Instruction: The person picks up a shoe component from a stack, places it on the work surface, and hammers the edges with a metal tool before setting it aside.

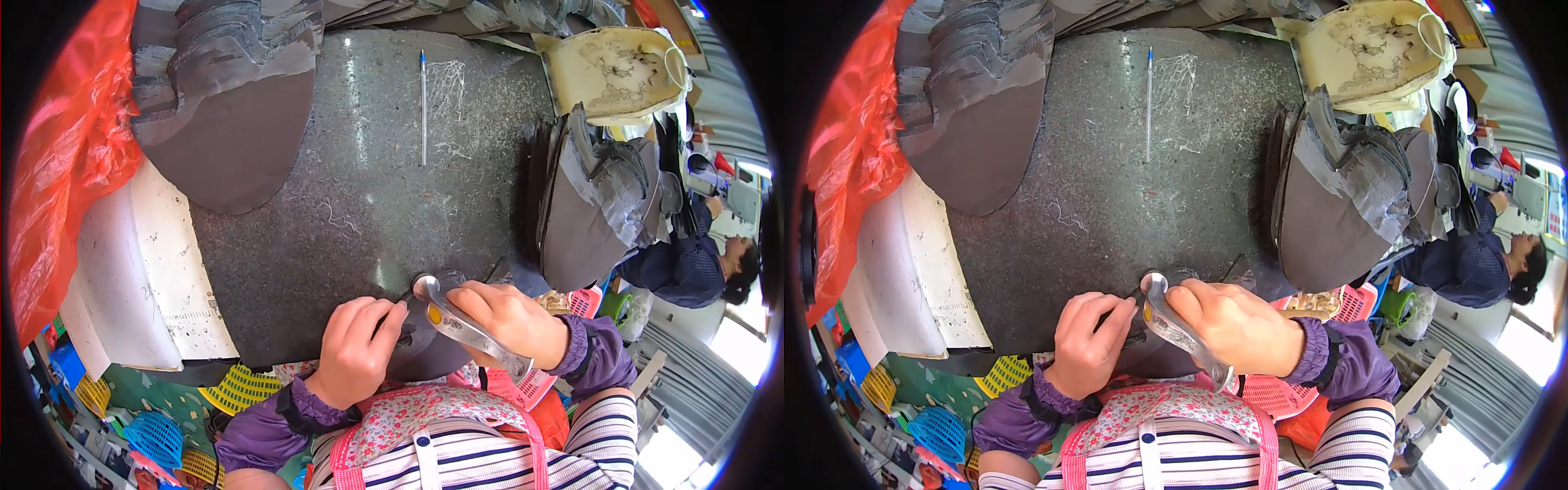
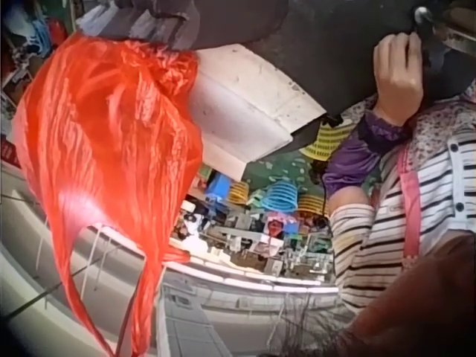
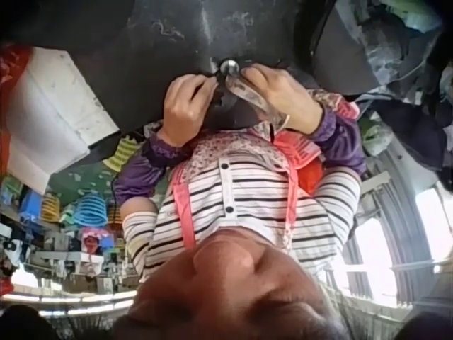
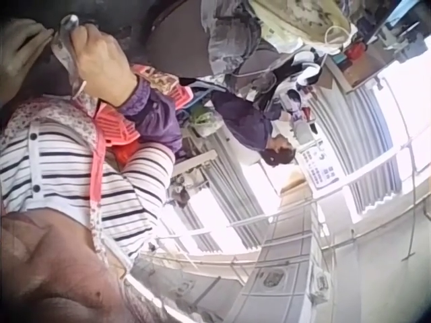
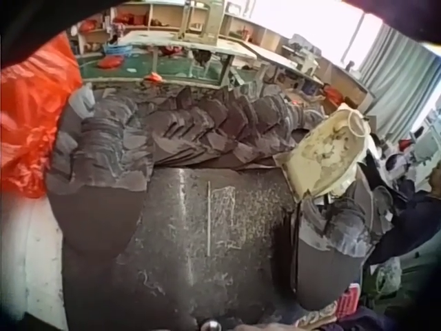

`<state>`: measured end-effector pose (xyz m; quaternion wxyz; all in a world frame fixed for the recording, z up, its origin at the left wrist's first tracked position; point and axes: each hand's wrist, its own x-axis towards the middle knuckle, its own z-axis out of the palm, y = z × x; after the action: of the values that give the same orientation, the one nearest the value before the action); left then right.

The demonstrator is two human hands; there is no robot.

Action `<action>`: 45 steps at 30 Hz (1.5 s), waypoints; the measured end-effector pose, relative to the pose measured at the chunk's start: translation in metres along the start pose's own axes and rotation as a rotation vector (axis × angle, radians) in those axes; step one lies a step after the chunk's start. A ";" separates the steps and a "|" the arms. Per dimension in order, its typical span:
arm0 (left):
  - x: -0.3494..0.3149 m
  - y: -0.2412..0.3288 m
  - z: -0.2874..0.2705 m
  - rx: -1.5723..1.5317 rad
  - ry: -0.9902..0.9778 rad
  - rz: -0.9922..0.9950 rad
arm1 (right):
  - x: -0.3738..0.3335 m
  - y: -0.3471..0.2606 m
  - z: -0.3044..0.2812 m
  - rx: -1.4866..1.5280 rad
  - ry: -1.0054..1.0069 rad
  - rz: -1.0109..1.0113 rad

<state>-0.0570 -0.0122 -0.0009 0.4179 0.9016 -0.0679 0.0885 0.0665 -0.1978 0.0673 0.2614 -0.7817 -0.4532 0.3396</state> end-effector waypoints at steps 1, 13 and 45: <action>0.000 0.001 0.000 0.001 0.002 -0.003 | 0.000 0.000 0.000 -0.004 0.002 -0.006; -0.008 0.006 0.005 0.107 0.116 -0.087 | 0.004 -0.004 0.002 -0.016 -0.036 -0.027; -0.015 0.021 0.011 0.186 0.065 0.076 | 0.008 -0.010 0.002 -0.001 -0.052 -0.014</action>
<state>-0.0749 -0.0339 0.0043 0.3305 0.9300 -0.0799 0.1393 0.0625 -0.1860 0.0711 0.2513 -0.7696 -0.4655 0.3575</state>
